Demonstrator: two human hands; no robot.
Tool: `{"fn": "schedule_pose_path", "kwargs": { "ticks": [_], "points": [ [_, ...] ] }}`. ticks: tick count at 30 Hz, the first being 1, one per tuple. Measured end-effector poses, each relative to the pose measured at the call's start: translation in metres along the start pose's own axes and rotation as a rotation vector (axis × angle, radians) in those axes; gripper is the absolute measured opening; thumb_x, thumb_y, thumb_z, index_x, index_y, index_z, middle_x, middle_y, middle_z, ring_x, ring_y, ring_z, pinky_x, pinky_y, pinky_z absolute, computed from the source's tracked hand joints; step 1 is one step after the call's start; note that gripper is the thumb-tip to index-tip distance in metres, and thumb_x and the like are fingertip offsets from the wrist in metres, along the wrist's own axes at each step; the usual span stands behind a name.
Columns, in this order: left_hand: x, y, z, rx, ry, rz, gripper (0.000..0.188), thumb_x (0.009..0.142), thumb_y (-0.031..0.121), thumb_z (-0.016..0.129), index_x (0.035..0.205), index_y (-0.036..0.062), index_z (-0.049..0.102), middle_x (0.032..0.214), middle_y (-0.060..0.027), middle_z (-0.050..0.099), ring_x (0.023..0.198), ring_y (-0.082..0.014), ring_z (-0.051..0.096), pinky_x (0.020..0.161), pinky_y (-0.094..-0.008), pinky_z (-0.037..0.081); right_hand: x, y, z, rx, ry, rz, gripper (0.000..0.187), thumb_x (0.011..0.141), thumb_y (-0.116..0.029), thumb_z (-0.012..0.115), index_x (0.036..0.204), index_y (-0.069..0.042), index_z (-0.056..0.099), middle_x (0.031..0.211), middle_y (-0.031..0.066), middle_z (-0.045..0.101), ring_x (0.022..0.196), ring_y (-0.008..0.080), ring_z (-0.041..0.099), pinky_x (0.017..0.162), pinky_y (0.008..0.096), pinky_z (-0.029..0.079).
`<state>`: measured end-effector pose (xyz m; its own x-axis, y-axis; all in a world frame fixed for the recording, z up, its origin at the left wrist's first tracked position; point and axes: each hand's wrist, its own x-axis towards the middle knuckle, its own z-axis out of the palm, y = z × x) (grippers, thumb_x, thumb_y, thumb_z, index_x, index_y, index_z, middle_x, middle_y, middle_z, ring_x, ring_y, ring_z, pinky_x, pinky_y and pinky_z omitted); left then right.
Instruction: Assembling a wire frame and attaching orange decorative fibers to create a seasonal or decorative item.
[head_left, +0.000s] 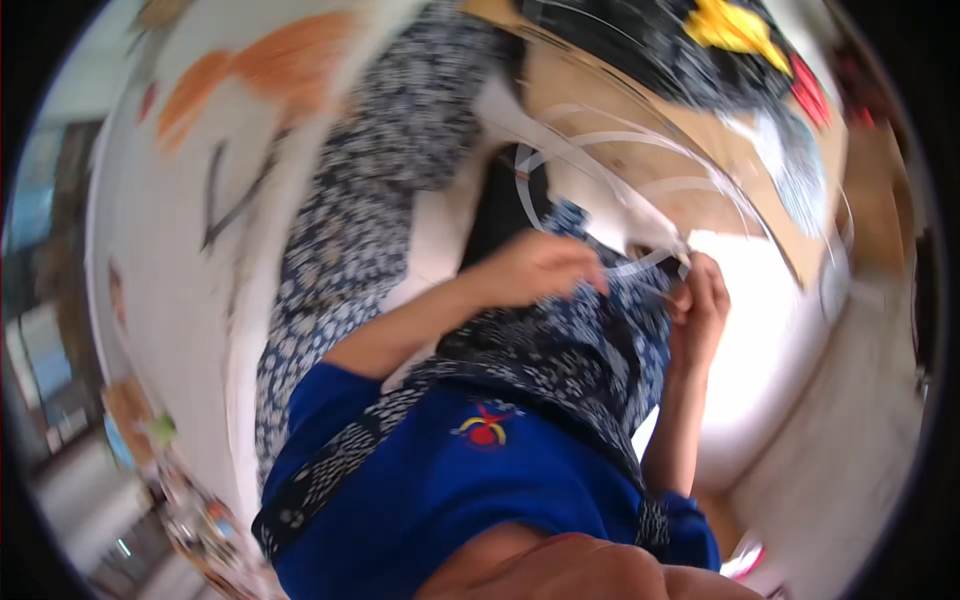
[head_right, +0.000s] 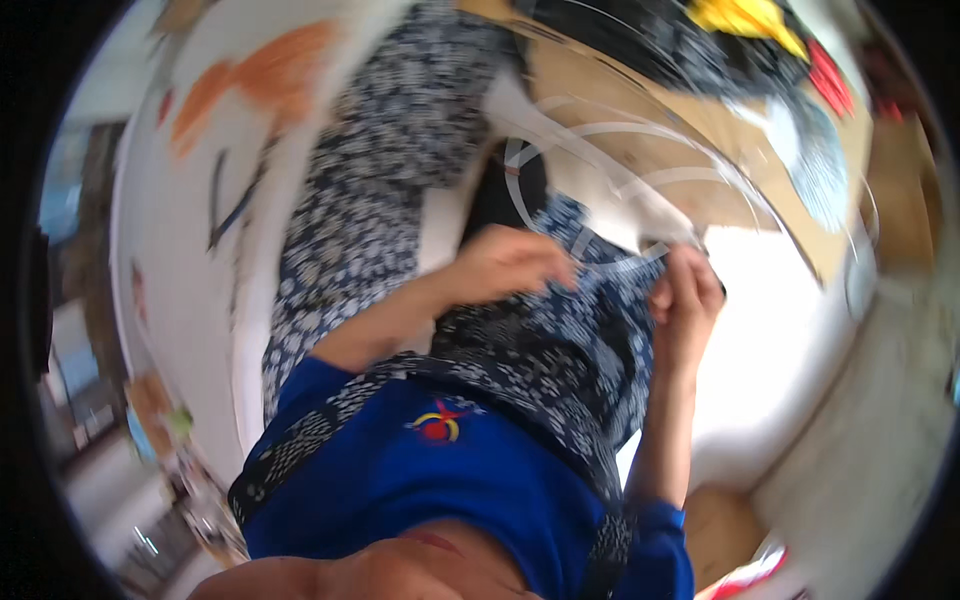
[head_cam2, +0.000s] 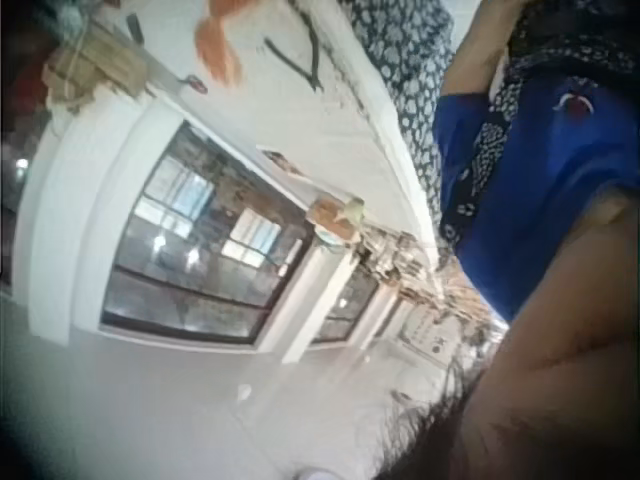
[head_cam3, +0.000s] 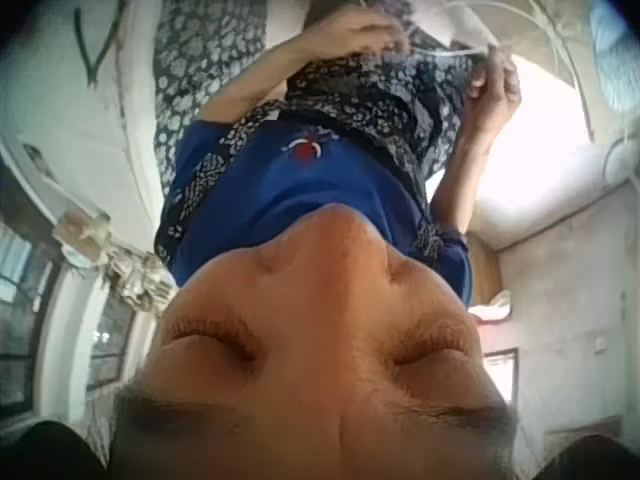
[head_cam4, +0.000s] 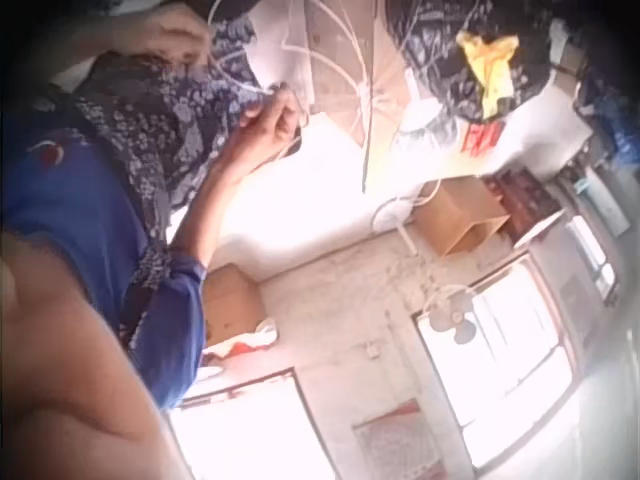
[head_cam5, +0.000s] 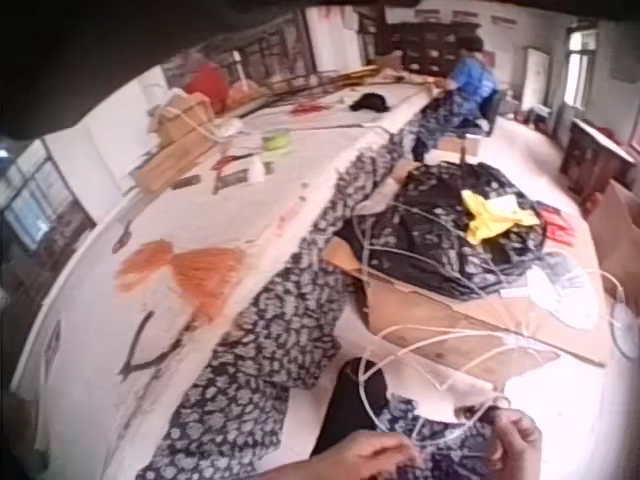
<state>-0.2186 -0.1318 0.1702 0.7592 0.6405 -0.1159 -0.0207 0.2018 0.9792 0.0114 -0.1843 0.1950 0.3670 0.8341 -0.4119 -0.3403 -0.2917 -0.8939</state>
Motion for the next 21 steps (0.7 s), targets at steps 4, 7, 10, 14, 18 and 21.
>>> {"fn": "schedule_pose_path", "kwargs": {
  "ticks": [4,7,10,14,18,21],
  "points": [
    [0.002,-0.015,-0.029,-0.577,0.341,-0.024,0.016,0.092,0.015,0.047,0.087,0.0033,0.057,0.086,-0.0053,0.058,0.081,-0.0113,0.052,0.069,-0.0265,0.046,0.015,0.027,-0.02,0.164,-0.019,0.118,0.012,0.091,-0.015,0.058,0.094,-0.004,0.062,0.052,-0.0015,0.048,0.042,0.0047,0.038,0.038,0.0181,0.027],
    [0.013,-0.006,-0.035,-1.079,0.597,-0.015,0.025,0.094,0.018,0.042,0.072,0.008,0.047,0.08,-0.0044,0.05,0.086,-0.0129,0.047,0.068,-0.0292,0.043,0.018,0.044,-0.033,0.246,-0.008,0.156,0.014,0.091,-0.017,0.058,0.094,-0.004,0.063,0.051,-0.0015,0.048,0.039,0.0044,0.038,0.035,0.0175,0.027],
    [0.012,-0.019,-0.05,-1.379,0.256,0.159,0.031,0.096,0.02,0.04,0.068,0.0083,0.039,0.071,-0.0027,0.039,0.072,-0.013,0.04,0.06,-0.0265,0.037,0.014,0.053,-0.032,0.248,-0.014,0.192,0.017,0.092,-0.019,0.056,0.095,-0.003,0.063,0.051,-0.0015,0.048,0.038,0.0041,0.036,0.035,0.0174,0.026],
    [0.017,-0.014,-0.047,-1.227,0.457,0.181,0.018,0.097,0.016,0.041,0.091,0.003,0.051,0.079,-0.0038,0.045,0.071,-0.0127,0.041,0.063,-0.0257,0.037,0.016,0.064,-0.037,0.339,-0.032,0.237,0.019,0.093,-0.019,0.054,0.098,-0.003,0.063,0.05,-0.0015,0.046,0.039,0.0046,0.036,0.036,0.0192,0.027],
    [0.011,-0.027,-0.077,-1.231,0.62,0.333,0.024,0.096,0.007,0.042,0.118,0.0003,0.05,0.092,-0.0062,0.049,0.076,-0.0126,0.045,0.066,-0.0255,0.04,0.024,0.076,-0.053,0.301,0.155,0.21,0.02,0.094,-0.018,0.052,0.1,-0.002,0.062,0.051,-0.0018,0.045,0.042,0.0065,0.038,0.041,0.0207,0.032],
    [0.01,-0.024,-0.094,-0.925,0.712,0.321,0.026,0.095,0.004,0.043,0.12,0.0002,0.049,0.092,-0.0057,0.05,0.077,-0.0115,0.044,0.067,-0.0249,0.039,0.03,0.078,-0.063,0.32,0.266,0.178,0.017,0.091,-0.019,0.058,0.098,-0.005,0.064,0.055,-0.0019,0.049,0.045,0.0056,0.041,0.042,0.0187,0.033]
  ]
}}
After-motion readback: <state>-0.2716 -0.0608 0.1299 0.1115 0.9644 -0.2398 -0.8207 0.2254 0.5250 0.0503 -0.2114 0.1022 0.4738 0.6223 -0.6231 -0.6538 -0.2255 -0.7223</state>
